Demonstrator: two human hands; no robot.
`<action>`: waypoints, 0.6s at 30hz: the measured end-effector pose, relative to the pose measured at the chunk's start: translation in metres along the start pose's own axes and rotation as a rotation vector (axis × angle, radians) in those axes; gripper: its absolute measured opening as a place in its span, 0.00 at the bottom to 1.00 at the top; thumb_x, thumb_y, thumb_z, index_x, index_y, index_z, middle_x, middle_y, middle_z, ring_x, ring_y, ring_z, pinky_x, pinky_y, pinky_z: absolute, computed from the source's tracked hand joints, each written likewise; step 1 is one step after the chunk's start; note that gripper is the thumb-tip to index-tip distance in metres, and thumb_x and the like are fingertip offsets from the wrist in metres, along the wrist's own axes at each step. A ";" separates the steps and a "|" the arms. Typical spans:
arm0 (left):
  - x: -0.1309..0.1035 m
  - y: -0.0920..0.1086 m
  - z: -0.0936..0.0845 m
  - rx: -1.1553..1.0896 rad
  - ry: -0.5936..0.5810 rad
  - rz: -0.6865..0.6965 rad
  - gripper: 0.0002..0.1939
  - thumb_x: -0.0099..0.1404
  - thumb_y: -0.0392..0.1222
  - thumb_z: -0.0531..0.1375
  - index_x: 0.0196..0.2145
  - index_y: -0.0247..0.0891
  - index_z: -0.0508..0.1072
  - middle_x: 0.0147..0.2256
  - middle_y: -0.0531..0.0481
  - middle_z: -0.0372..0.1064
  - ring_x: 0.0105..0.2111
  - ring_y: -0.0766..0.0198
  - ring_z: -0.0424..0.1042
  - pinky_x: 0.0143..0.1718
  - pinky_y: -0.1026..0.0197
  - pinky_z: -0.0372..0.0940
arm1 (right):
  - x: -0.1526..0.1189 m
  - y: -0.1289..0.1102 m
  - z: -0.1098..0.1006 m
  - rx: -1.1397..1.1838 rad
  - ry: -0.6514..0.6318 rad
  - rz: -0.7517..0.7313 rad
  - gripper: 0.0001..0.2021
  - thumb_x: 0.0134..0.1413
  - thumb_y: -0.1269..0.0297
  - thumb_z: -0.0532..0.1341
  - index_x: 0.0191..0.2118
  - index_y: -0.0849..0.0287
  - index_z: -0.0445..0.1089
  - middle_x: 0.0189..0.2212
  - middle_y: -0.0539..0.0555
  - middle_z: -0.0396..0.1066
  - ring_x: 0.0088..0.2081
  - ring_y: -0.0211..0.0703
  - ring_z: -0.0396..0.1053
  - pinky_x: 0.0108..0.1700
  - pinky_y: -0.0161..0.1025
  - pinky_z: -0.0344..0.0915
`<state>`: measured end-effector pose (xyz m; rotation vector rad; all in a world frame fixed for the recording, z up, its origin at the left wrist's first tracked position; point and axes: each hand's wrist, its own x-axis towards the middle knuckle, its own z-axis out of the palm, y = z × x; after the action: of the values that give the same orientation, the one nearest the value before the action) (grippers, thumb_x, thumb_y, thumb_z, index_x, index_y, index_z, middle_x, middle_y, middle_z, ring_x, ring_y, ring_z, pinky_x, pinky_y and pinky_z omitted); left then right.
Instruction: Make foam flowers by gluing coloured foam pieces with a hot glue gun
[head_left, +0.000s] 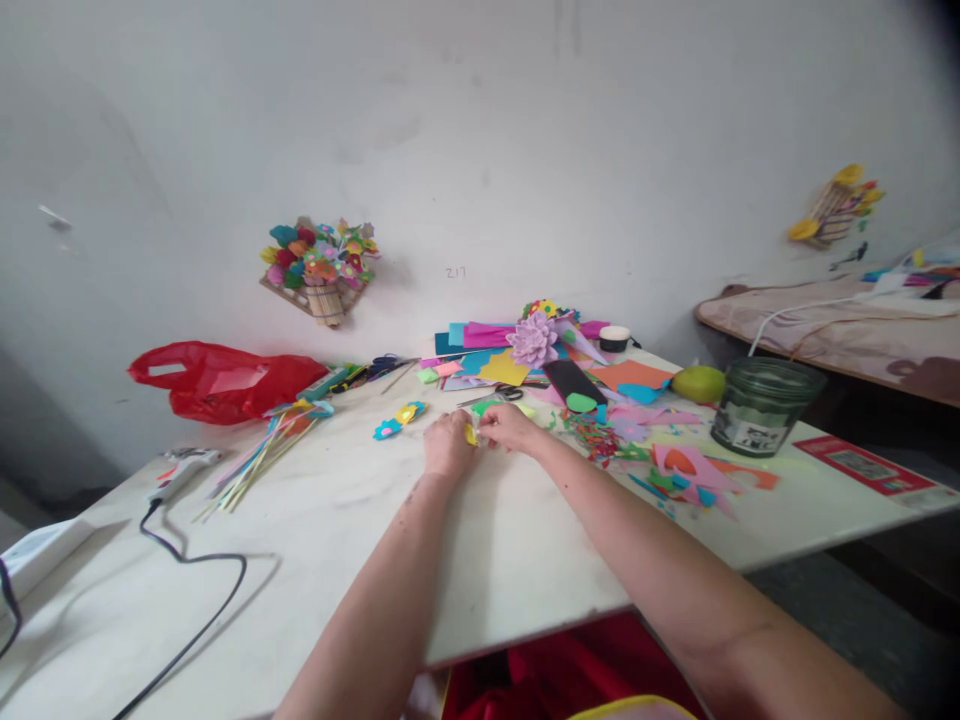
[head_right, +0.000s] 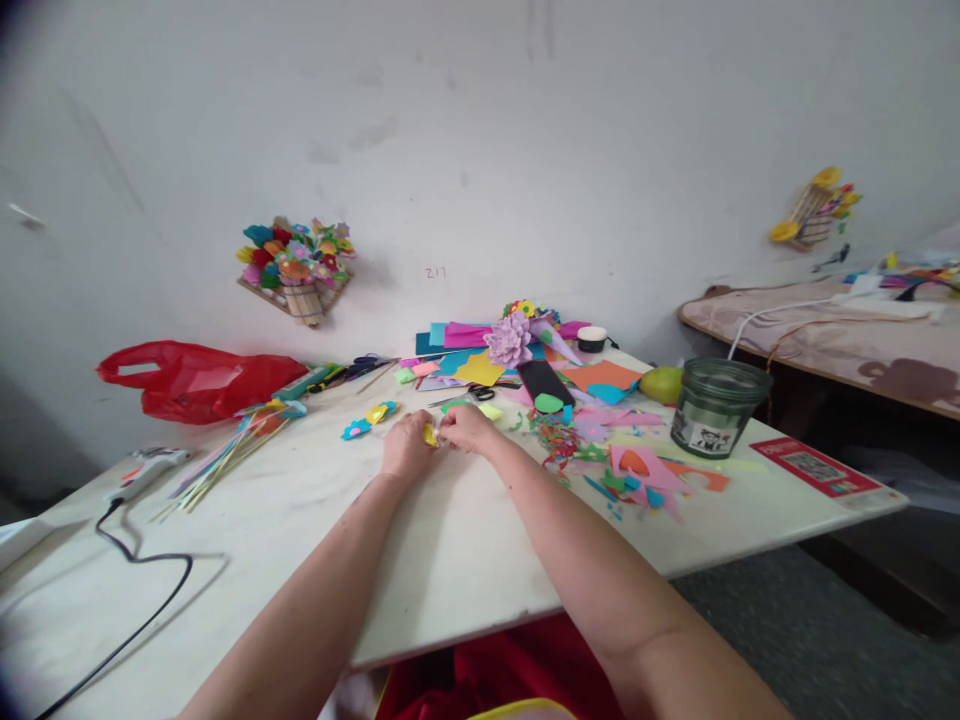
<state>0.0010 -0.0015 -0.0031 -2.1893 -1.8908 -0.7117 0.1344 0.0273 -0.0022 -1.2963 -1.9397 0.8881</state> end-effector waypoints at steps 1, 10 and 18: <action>0.000 0.001 -0.001 -0.001 0.003 0.001 0.12 0.51 0.43 0.57 0.34 0.39 0.64 0.33 0.46 0.65 0.34 0.59 0.65 0.35 0.60 0.55 | 0.001 0.001 0.001 -0.033 0.013 -0.009 0.02 0.39 0.69 0.56 0.24 0.60 0.65 0.16 0.48 0.64 0.18 0.34 0.63 0.16 0.28 0.54; -0.001 0.006 0.000 -0.071 0.110 0.064 0.18 0.49 0.43 0.58 0.39 0.38 0.62 0.35 0.45 0.66 0.38 0.57 0.64 0.37 0.60 0.55 | -0.001 -0.002 -0.006 -0.376 0.293 -0.139 0.04 0.40 0.71 0.55 0.23 0.58 0.66 0.23 0.52 0.67 0.28 0.40 0.64 0.28 0.33 0.56; -0.001 -0.002 0.003 -0.113 -0.018 -0.028 0.18 0.49 0.52 0.58 0.35 0.39 0.64 0.32 0.46 0.68 0.34 0.57 0.67 0.32 0.61 0.56 | 0.006 0.010 0.003 -0.063 0.181 -0.215 0.07 0.41 0.71 0.54 0.30 0.58 0.65 0.20 0.48 0.64 0.21 0.34 0.62 0.23 0.30 0.58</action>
<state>-0.0006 -0.0010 -0.0067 -2.2463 -1.9383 -0.8260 0.1357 0.0350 -0.0109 -1.1349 -1.9323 0.5876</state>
